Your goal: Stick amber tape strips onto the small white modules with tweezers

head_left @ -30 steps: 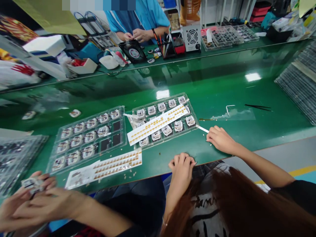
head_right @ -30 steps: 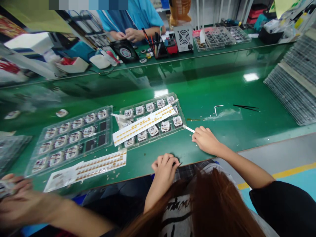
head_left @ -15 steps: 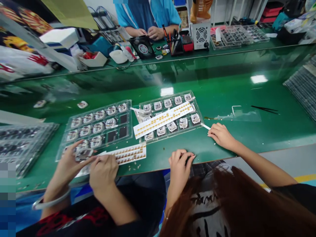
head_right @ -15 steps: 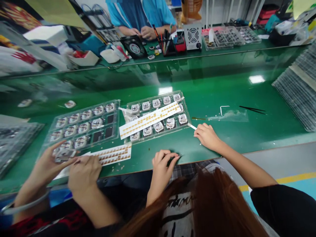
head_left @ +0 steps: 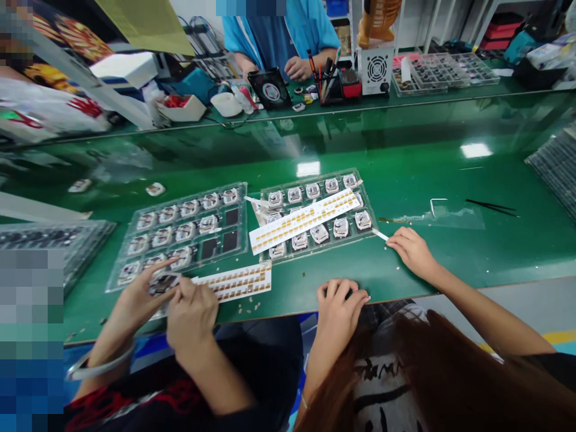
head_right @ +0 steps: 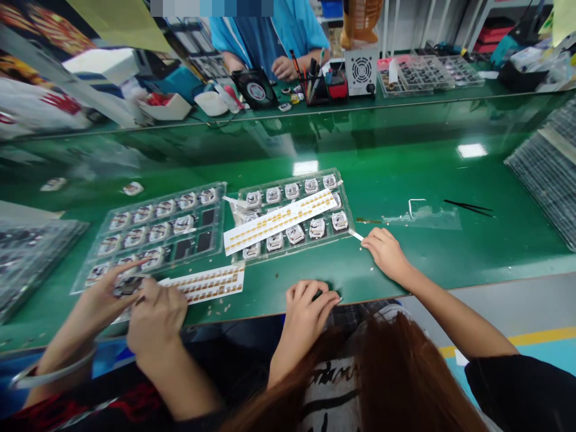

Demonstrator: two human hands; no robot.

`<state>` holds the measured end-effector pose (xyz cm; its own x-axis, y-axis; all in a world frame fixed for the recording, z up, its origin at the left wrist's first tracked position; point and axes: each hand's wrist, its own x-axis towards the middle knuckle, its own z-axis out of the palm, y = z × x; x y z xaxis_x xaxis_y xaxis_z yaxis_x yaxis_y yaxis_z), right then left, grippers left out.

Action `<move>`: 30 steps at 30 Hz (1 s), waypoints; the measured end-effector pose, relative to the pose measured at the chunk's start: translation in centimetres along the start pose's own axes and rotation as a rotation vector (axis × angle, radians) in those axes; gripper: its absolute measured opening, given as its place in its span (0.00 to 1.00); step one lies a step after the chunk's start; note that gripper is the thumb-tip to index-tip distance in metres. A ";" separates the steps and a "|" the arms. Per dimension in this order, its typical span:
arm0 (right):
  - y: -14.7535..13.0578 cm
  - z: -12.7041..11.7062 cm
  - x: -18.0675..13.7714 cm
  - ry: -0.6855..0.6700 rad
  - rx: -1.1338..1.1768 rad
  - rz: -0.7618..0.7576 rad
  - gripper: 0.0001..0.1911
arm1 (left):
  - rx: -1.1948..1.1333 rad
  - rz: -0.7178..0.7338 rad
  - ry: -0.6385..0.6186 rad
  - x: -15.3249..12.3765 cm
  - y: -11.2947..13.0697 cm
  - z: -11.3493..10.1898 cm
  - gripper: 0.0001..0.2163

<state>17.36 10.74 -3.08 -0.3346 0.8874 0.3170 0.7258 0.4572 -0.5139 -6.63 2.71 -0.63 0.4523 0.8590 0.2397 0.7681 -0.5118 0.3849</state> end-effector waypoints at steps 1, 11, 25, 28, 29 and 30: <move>0.0 0.0 0.0 -0.009 -0.016 0.000 0.13 | 0.012 0.000 -0.010 0.1 0.0 0.0 0.06; -0.5 -0.1 -0.1 -0.048 -0.080 -0.001 0.13 | -0.068 -0.045 -0.049 -0.5 -0.1 0.7 0.07; -0.5 0.0 -0.2 -0.047 -0.074 0.025 0.13 | -0.125 -0.078 -0.021 -0.5 -0.2 0.9 0.08; -0.5 -0.1 -0.1 -0.078 -0.089 0.019 0.13 | -0.132 -0.083 -0.028 -0.6 -0.2 1.0 0.09; -0.4 -0.1 -0.1 -0.078 -0.065 0.029 0.14 | -0.137 -0.085 -0.027 -0.6 -0.2 1.0 0.09; -0.4 -0.1 0.0 -0.070 -0.023 0.043 0.14 | -0.143 -0.087 -0.025 -0.6 -0.2 1.0 0.08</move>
<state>17.16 10.59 -2.80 -0.3434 0.9084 0.2383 0.7540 0.4180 -0.5067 -6.62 2.25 -1.70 0.3995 0.8992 0.1782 0.7331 -0.4301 0.5269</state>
